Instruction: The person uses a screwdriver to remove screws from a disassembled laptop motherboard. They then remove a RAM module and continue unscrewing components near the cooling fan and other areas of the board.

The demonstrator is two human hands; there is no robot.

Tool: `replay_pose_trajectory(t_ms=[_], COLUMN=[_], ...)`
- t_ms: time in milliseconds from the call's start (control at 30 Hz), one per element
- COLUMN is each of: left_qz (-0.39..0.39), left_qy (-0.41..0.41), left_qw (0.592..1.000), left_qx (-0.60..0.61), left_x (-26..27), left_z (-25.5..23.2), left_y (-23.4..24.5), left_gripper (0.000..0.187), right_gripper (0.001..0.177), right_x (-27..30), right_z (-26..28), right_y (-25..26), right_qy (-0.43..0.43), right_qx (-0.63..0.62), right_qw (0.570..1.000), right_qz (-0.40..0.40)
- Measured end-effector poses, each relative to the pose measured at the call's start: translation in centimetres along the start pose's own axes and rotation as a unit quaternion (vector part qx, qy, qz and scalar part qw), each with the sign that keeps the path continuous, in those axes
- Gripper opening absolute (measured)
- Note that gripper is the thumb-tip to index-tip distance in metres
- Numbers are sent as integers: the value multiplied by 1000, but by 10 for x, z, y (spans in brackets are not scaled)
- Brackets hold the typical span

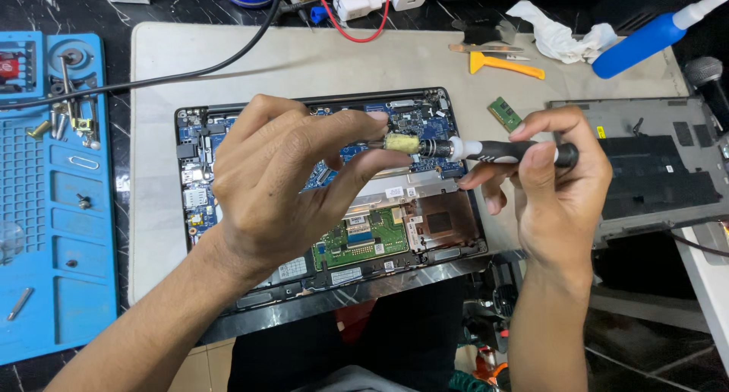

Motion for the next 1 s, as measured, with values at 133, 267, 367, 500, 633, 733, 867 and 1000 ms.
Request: replay_pose_trajectory(t_ms=[133, 267, 367, 500, 633, 733, 867, 1000], left_qz=[-2, 18, 76, 191, 279, 340, 346, 352], left_qy=[-4, 4, 49, 102, 97, 91, 162, 263], left_qw=[1000, 1000, 996, 976, 947, 924, 923, 897], left_qx=[-2, -8, -19, -38, -122, -147, -53, 45], left_x=[0, 2, 3, 5, 14, 15, 10, 16], left_z=[1, 3, 11, 30, 53, 69, 88, 97], left_y=[-1, -4, -10, -25, -50, -63, -64, -59], left_gripper=[32, 33, 34, 25, 41, 57, 62, 60], right_gripper=[49, 47, 44, 30, 32, 30, 31, 31], right_x=[-2, -12, -28, -51, -71, -76, -79, -78], right_z=[8, 18, 17, 13, -3, -7, -14, -16], right_y=[-4, -12, -11, -6, -7, -14, -14, -14], right_qy=[-1, 46, 93, 162, 174, 162, 153, 148], right_qx=[5, 36, 18, 61, 70, 63, 68, 70], right_qw=[1000, 998, 994, 983, 981, 981, 981, 982], right_qz=[0, 28, 45, 67, 59, 89, 98, 89])
Point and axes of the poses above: each hand's wrist, its own x-axis away from the middle knuckle, its own y-axis out of the back of the hand, z = x × y, the point moved 3 cm from there along -x, towards the middle knuckle, and after that the axes turned 6 degrees about -y, right-handed, at the moved point
